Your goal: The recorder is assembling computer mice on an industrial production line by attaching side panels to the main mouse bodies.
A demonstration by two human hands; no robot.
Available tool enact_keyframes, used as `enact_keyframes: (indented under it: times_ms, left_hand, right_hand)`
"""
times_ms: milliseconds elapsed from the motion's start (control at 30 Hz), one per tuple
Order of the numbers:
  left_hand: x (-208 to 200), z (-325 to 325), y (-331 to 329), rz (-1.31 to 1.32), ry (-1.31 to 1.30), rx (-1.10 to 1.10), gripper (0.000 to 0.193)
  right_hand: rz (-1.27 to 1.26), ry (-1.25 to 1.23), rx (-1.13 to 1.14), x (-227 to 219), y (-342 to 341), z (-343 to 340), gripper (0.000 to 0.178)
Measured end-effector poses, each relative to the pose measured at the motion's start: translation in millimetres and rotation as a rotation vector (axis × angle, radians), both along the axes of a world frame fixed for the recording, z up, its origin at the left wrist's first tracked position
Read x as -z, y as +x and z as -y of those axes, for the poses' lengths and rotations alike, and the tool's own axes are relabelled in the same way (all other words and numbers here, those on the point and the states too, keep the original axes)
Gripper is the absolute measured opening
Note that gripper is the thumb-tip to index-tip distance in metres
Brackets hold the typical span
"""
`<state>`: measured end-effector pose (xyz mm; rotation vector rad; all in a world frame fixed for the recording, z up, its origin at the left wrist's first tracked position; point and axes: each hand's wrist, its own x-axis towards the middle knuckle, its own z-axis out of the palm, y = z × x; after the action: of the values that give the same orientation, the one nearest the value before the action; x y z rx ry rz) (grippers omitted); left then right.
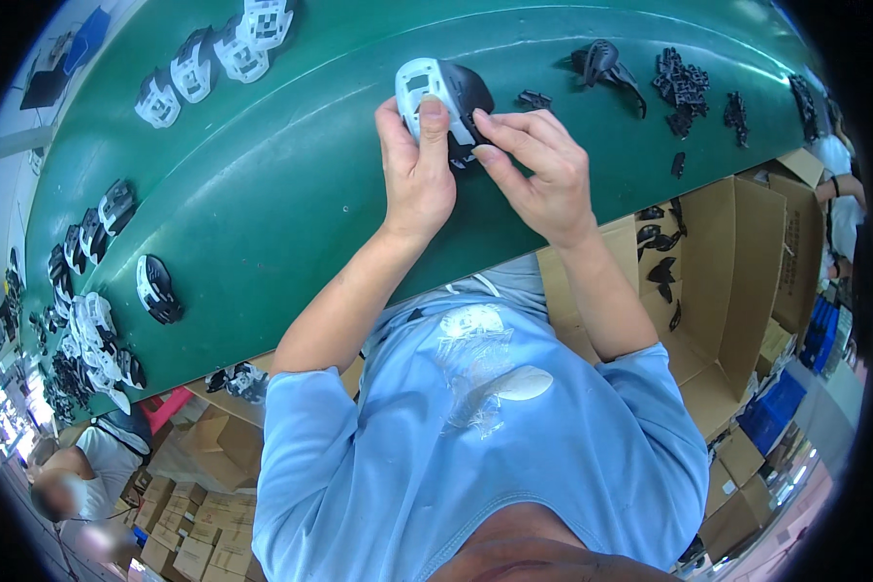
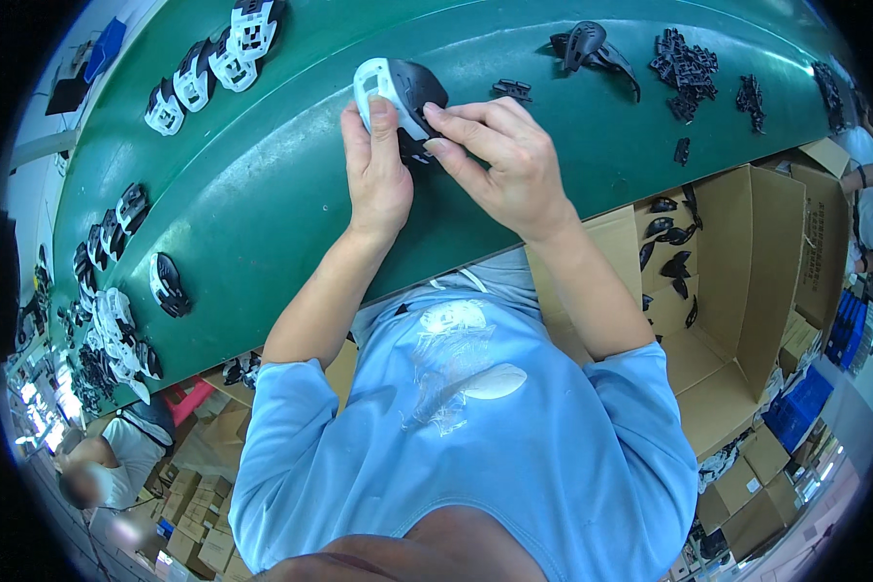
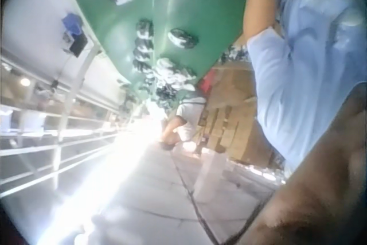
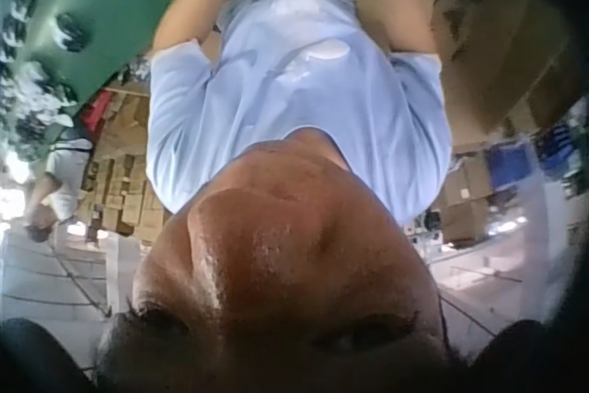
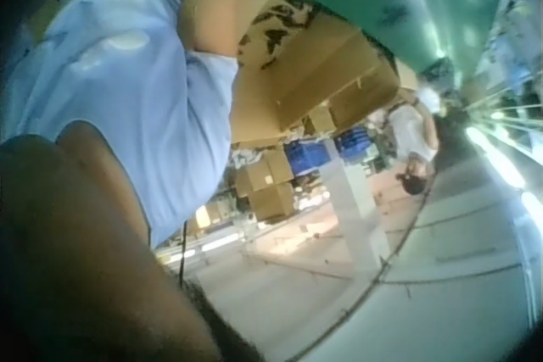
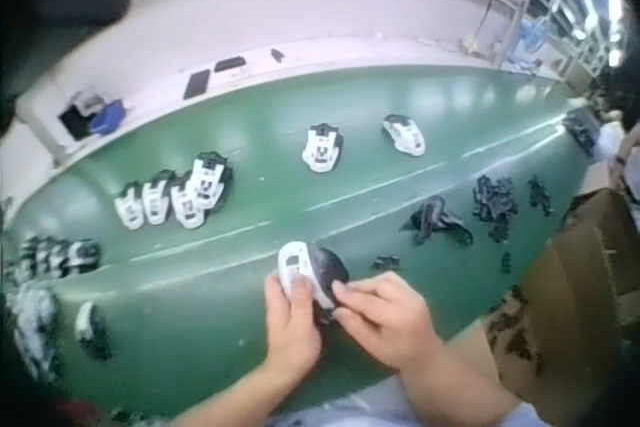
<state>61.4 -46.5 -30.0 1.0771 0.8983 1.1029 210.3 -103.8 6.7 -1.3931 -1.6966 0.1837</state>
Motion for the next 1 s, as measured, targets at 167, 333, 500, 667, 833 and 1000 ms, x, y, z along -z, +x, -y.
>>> enact_keyframes:
  times_ms: [167, 333, 500, 667, 833, 1000]
  left_hand:
    - [-5.6, 7.2, 2.9, 0.03, -0.114, 0.037, 0.046]
    - [-7.0, 20.4, -17.2, 0.268, -0.227, 0.202, 0.041]
    - [-28.2, -3.6, -39.5, -0.419, 0.501, 0.263, 0.067]
    - [-6.5, -27.9, -15.3, -0.874, 1.121, 0.426, 0.072]
    - [-1.9, -43.8, 1.6, -0.733, 1.199, 0.321, 0.038]
    - [-7.3, -45.3, -13.5, -0.795, 1.162, 0.349, 0.044]
  right_hand:
    - [0.012, -0.01, 0.061, 11.0, -2.9, 6.7, 0.057]
    - [-0.034, -0.12, 0.047, 18.9, -3.9, 1.0, 0.085]
    - [0.189, -0.138, 0.029, 18.4, 21.6, 10.6, 0.074]
    - [0.189, -0.274, -0.032, 28.0, 10.2, 13.2, 0.071]
    - [0.005, -0.203, 0.017, 34.3, 8.7, 21.5, 0.065]
    - [-0.007, -0.263, -0.026, 25.7, 1.3, 18.2, 0.063]
